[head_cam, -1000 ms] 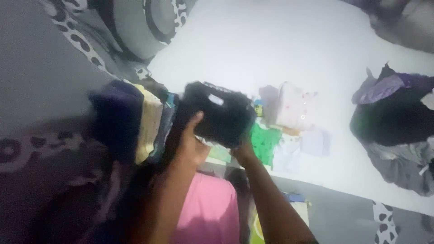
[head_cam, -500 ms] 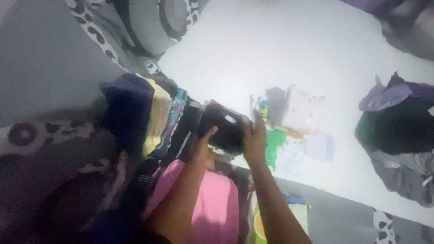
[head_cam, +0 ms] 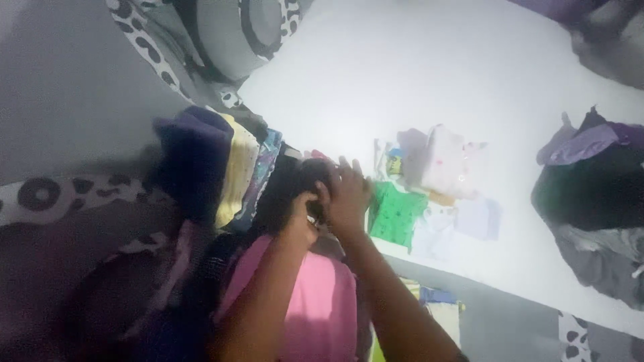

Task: Folding various items of clothing on a bed.

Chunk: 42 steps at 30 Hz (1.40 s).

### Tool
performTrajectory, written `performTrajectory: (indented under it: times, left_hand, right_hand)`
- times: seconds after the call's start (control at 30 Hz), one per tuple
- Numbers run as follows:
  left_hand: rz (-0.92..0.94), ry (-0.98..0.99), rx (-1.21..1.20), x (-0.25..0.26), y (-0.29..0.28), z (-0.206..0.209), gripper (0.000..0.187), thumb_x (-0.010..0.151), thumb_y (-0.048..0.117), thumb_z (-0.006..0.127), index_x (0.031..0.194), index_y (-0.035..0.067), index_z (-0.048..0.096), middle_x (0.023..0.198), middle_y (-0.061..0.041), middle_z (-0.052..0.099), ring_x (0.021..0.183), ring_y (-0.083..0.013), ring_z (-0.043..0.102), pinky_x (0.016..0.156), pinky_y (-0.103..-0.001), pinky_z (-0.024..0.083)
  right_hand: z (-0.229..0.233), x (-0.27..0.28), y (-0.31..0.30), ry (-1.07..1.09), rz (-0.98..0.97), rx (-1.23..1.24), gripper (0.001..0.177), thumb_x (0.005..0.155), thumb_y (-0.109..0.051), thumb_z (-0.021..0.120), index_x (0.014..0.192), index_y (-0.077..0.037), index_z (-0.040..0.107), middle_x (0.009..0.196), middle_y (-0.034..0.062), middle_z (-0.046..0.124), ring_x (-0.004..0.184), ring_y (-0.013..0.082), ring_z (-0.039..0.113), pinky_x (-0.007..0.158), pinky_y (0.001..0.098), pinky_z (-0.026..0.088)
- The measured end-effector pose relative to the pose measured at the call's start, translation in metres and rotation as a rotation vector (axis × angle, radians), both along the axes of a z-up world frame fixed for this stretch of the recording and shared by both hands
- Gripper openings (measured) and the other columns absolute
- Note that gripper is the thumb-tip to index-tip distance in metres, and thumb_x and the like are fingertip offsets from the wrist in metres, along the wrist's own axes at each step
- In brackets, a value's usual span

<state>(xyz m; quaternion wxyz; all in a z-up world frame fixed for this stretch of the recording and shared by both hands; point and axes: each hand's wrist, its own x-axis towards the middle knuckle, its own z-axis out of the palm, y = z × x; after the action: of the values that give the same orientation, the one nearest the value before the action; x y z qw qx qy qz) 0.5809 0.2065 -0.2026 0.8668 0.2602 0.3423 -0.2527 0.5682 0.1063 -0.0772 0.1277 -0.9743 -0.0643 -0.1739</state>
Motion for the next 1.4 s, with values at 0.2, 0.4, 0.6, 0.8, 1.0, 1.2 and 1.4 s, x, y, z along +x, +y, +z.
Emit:
performTrajectory:
  times: [0.2,0.4,0.6,0.8,1.0,1.2,1.4]
  left_hand:
    - [-0.045,0.026,0.168,0.01,-0.012,-0.052,0.028,0.076,0.032,0.07,0.095,0.011,0.07,0.089,-0.007,0.069,0.073,-0.0239,0.061,0.061,-0.038,0.048]
    - [-0.038,0.098,0.185,0.008,-0.008,0.013,0.033,0.076,0.031,0.069,0.103,0.013,0.068,0.095,-0.008,0.07,0.088,-0.0265,0.066,0.074,-0.041,0.055]
    - [-0.036,0.076,0.179,0.015,-0.023,0.013,0.044,0.08,0.033,0.065,0.114,0.005,0.066,0.106,-0.013,0.07,0.094,-0.0309,0.066,0.082,-0.044,0.055]
    - [0.029,0.033,0.118,0.004,-0.016,0.049,0.042,0.077,0.024,0.067,0.113,0.003,0.065,0.105,-0.015,0.069,0.092,-0.0328,0.068,0.082,-0.048,0.058]
    - [0.047,-0.143,0.729,-0.055,-0.025,0.165,0.045,0.082,0.006,0.076,0.121,-0.013,0.064,0.104,-0.026,0.067,0.085,-0.034,0.064,0.073,-0.045,0.055]
    - [-0.101,-0.419,0.728,-0.188,-0.069,0.314,0.065,0.078,0.001,0.063,0.136,0.013,0.037,0.13,-0.014,0.046,0.101,-0.0236,0.06,0.073,-0.037,0.06]
    - [-0.453,-0.603,0.673,-0.281,-0.105,0.34,0.058,0.082,0.011,0.066,0.134,0.015,0.042,0.128,-0.011,0.051,0.106,-0.0198,0.061,0.085,-0.039,0.059]
  right_hand:
    - [-0.017,-0.006,0.001,0.064,-0.069,0.083,0.062,0.097,-0.038,0.061,0.154,-0.021,0.043,0.155,0.018,0.042,0.148,0.041,0.03,0.114,0.068,0.019]
    - [0.004,-0.003,-0.001,0.127,-0.082,0.061,0.063,0.1,-0.039,0.057,0.158,-0.022,0.037,0.158,0.0172,0.039,0.15,0.0402,0.028,0.116,0.0672,0.019]
    - [0.038,-0.052,-0.019,-0.125,0.015,0.193,0.076,0.1,-0.04,0.06,0.16,-0.005,0.029,0.165,0.0247,0.03,0.152,0.0456,0.024,0.116,0.064,0.02]
    - [0.07,-0.112,-0.027,-0.03,-0.113,0.355,0.084,0.096,-0.032,0.069,0.158,0.004,0.025,0.158,0.031,0.032,0.15,0.0491,0.024,0.119,0.0591,0.019]
    - [0.117,-0.177,-0.044,0.036,-0.155,0.393,0.09,0.085,-0.024,0.076,0.154,0.006,0.027,0.155,0.0318,0.036,0.143,0.0471,0.033,0.115,0.0551,0.024]
    - [0.16,-0.253,-0.078,0.035,-0.225,0.607,0.081,0.091,-0.02,0.074,0.155,0.003,0.03,0.156,0.0275,0.041,0.145,0.0418,0.039,0.118,0.0495,0.028]
    - [0.209,-0.326,-0.136,0.233,-0.333,0.603,0.08,0.085,-0.019,0.075,0.152,-0.003,0.037,0.154,0.0197,0.046,0.142,0.0362,0.044,0.118,0.0461,0.034]
